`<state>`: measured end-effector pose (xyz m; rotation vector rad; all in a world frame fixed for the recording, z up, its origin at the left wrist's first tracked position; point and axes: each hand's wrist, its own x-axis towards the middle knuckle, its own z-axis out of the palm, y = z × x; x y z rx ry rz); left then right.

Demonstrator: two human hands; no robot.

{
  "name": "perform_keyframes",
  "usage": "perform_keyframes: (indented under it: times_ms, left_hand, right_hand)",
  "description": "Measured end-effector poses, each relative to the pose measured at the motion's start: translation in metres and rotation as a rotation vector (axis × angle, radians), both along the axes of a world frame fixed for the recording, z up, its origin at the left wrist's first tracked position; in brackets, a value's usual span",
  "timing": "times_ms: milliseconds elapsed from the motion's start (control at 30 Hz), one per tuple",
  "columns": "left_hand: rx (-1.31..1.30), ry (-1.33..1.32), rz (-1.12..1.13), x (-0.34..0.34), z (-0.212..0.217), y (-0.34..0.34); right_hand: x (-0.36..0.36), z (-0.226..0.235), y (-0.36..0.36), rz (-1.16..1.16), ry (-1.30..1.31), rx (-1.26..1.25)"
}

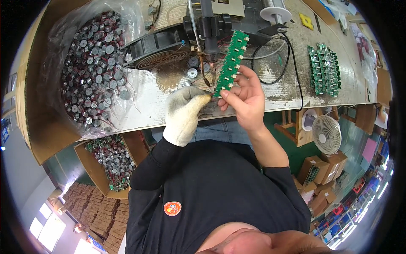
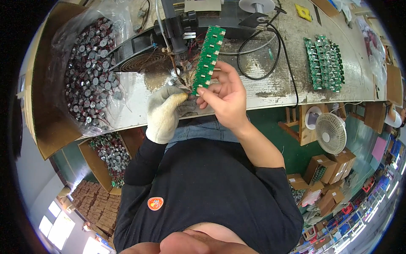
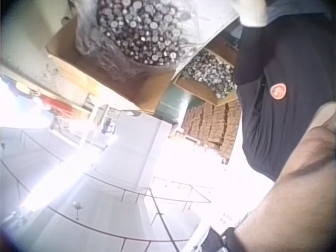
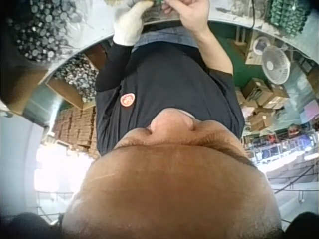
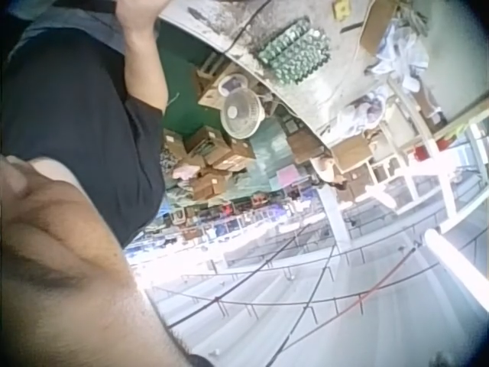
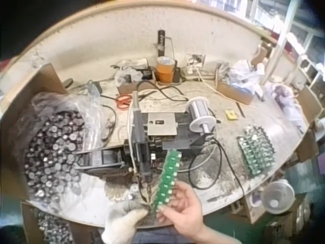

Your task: The person solders electronic components onto a printed circuit board using a soldering iron and solder wire.

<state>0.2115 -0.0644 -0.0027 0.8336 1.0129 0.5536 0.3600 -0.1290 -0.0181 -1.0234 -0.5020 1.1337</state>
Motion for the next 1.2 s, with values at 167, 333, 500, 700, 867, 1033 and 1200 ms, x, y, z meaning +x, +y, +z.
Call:
perform_keyframes:
  times_ms: [167,333,500,700,867,1033,1200]
  left_hand:
    - [0.028,0.001,-0.014,0.000,0.007,0.002]
    - [0.019,-0.013,0.013,0.001,0.009,0.000]
    - [0.025,0.015,0.020,0.000,-0.004,-0.002]
    - [-0.037,-0.016,0.022,-0.001,-0.003,-0.005]
    - [-0.004,-0.060,0.027,0.000,0.005,-0.005]
    - [-0.009,-0.043,0.041,-0.002,-0.005,-0.005]
    - [-0.023,-0.014,0.013,-0.003,-0.009,-0.003]
  right_hand:
    - [-0.001,0.003,0.002,-0.003,-0.017,0.007]
    - [-0.001,0.006,0.001,-0.014,-0.074,0.013]
    - [-0.002,-0.001,-0.001,-0.005,-0.081,-0.004]
    - [-0.003,0.000,-0.004,-0.012,-0.075,-0.011]
    - [-0.003,-0.002,-0.004,-0.007,-0.060,-0.013]
    - [-0.004,-0.001,-0.004,-0.003,-0.065,-0.004]
    - [-0.004,0.001,-0.003,-0.006,-0.052,0.002]
